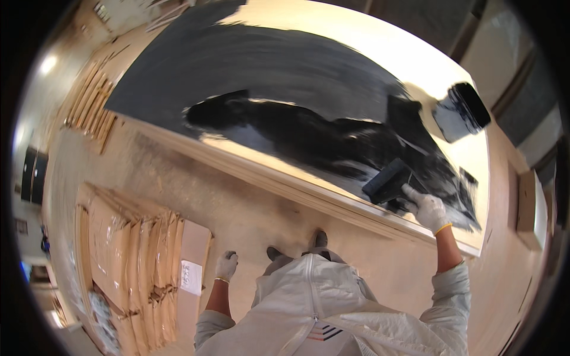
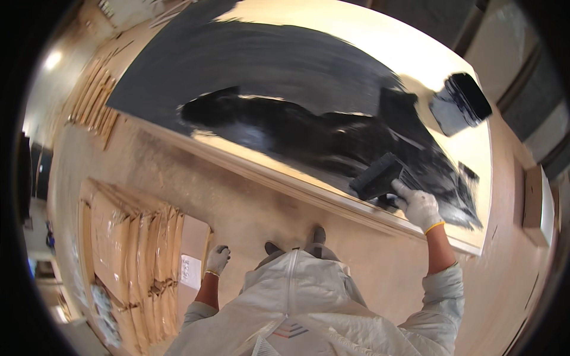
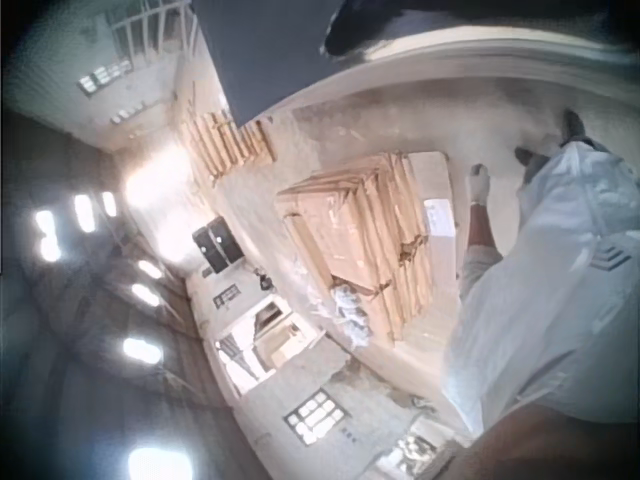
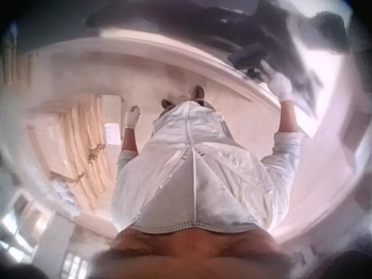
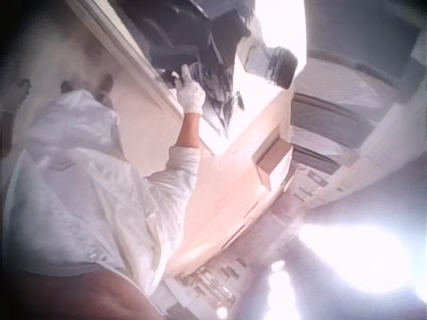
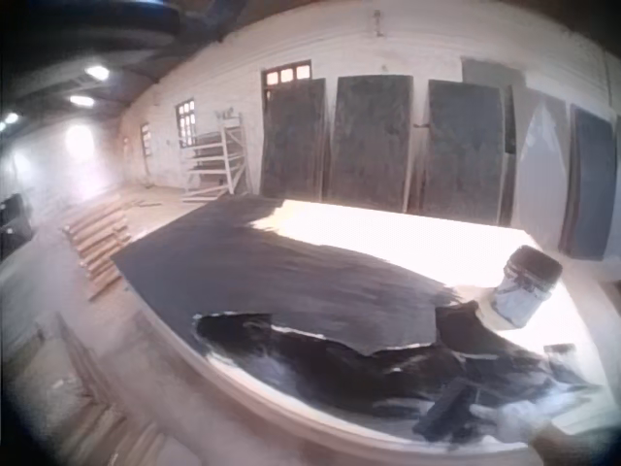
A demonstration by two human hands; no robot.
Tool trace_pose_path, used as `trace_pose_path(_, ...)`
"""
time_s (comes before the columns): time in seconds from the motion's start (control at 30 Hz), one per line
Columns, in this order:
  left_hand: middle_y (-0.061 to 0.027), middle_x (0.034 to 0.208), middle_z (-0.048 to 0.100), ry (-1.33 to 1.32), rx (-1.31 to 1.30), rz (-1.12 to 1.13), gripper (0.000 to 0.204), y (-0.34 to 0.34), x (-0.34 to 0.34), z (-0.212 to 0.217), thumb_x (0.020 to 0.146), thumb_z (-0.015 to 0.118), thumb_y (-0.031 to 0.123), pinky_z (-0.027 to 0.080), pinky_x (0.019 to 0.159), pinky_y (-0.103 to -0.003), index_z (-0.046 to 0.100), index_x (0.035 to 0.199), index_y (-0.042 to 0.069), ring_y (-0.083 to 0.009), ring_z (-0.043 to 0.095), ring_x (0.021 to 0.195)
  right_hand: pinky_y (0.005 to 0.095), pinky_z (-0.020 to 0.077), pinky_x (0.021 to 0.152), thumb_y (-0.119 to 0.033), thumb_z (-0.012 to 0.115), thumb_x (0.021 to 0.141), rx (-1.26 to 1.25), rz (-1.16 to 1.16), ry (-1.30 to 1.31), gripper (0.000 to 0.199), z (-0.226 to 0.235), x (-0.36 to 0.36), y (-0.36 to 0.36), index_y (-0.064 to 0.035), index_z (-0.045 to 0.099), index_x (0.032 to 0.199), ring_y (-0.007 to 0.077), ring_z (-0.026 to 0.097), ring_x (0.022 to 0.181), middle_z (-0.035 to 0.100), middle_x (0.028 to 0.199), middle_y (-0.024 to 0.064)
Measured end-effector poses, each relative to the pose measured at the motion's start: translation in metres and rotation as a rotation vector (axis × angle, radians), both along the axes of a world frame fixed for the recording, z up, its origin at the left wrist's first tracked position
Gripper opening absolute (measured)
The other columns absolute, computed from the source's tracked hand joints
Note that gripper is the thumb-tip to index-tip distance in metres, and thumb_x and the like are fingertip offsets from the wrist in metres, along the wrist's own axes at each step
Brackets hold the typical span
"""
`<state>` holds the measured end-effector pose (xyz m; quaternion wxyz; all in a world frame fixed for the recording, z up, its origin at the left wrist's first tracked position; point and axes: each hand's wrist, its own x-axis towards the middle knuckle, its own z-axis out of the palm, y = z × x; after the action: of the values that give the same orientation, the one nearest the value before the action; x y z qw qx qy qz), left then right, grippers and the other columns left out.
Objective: The person paints a large wooden board with black paint using a brush. They walk to a blue barrel, pour liquid into a small container, and return to continue painting the board.
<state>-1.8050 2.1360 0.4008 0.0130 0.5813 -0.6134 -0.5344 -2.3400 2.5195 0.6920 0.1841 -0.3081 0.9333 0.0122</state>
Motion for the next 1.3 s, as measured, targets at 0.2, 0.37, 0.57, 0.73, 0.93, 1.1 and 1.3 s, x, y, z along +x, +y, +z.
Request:
trace_pose_path(0.2, -0.0021, 0.073, 0.063, -0.011, 0.152, 0.476, 0.014, 0.045, 0.158, -0.024, 0.094, 0.059, 0.014, 0.045, 0.046, -0.028, 0.069, 0.100, 0.007, -0.0136, 0.059, 0.057, 0.0438, 0.0520, 0.102, -0.030, 0.072, 0.089, 0.043, 0.090, 0.108, 0.049, 0.000, -0.066, -0.063, -0.0150, 0.069, 0.136, 0.0366, 0.067, 0.117, 0.074, 0.120, 0.0172)
trace_pose_path(0.37, -0.0083, 0.071, 0.063, -0.139, 0.316, 0.737, 0.006, 0.138, 0.253, -0.045, 0.095, 0.060, 0.009, 0.046, 0.039, -0.035, 0.064, 0.098, 0.005, -0.0196, 0.058, 0.047, 0.0452, 0.0520, 0.102, -0.040, 0.063, 0.094, 0.071, 0.245, 0.080, 0.047, 0.007, -0.044, -0.185, -0.0184, 0.069, 0.136, 0.0362, 0.067, 0.117, 0.072, 0.125, 0.0187)
trace_pose_path(0.57, -0.0044, 0.066, 0.061, -0.095, 0.337, 0.930, 0.004, 0.190, 0.208, -0.030, 0.095, 0.061, 0.009, 0.042, 0.037, -0.034, 0.065, 0.096, 0.007, -0.0177, 0.054, 0.044, 0.0439, 0.0526, 0.103, -0.039, 0.059, 0.095, 0.011, 0.437, 0.057, 0.047, 0.000, -0.067, -0.378, -0.0154, 0.070, 0.134, 0.0352, 0.067, 0.118, 0.072, 0.127, 0.0163)
trace_pose_path(0.73, -0.0077, 0.079, 0.067, 0.013, 0.264, 0.869, 0.014, 0.192, 0.145, -0.026, 0.096, 0.063, 0.012, 0.047, 0.042, -0.031, 0.066, 0.106, 0.002, -0.0174, 0.063, 0.053, 0.0440, 0.0530, 0.102, -0.038, 0.059, 0.095, 0.034, 0.725, 0.098, 0.044, 0.000, -0.082, -0.480, -0.0147, 0.071, 0.132, 0.0354, 0.067, 0.118, 0.073, 0.124, 0.0156)
trace_pose_path(0.93, -0.0056, 0.079, 0.066, 0.003, 0.229, 1.073, 0.014, 0.235, 0.106, -0.006, 0.095, 0.061, 0.010, 0.045, 0.044, -0.029, 0.067, 0.106, 0.002, -0.0151, 0.060, 0.054, 0.0429, 0.0502, 0.107, -0.036, 0.068, 0.091, 0.248, 0.899, 0.081, 0.051, 0.022, -0.107, -0.446, -0.0209, 0.068, 0.140, 0.0343, 0.066, 0.121, 0.072, 0.127, 0.0162)
trace_pose_path(1.1, -0.0051, 0.077, 0.065, -0.145, 0.345, 1.109, 0.014, 0.291, 0.103, -0.004, 0.095, 0.061, 0.008, 0.046, 0.044, -0.030, 0.068, 0.106, 0.002, -0.0151, 0.058, 0.053, 0.0422, 0.0506, 0.107, -0.035, 0.068, 0.090, 0.129, 0.891, 0.079, 0.049, 0.018, -0.130, -0.502, -0.0201, 0.070, 0.137, 0.0343, 0.066, 0.122, 0.072, 0.128, 0.0152)
trace_pose_path(1.3, -0.0053, 0.078, 0.066, -0.111, 0.200, 1.154, 0.016, 0.285, 0.100, 0.001, 0.094, 0.063, 0.008, 0.051, 0.051, -0.031, 0.069, 0.107, 0.001, -0.0161, 0.060, 0.056, 0.0399, 0.0511, 0.106, -0.037, 0.064, 0.089, 0.070, 1.088, 0.091, 0.052, 0.010, -0.093, -0.649, -0.0185, 0.068, 0.138, 0.0315, 0.066, 0.123, 0.071, 0.132, 0.0116)
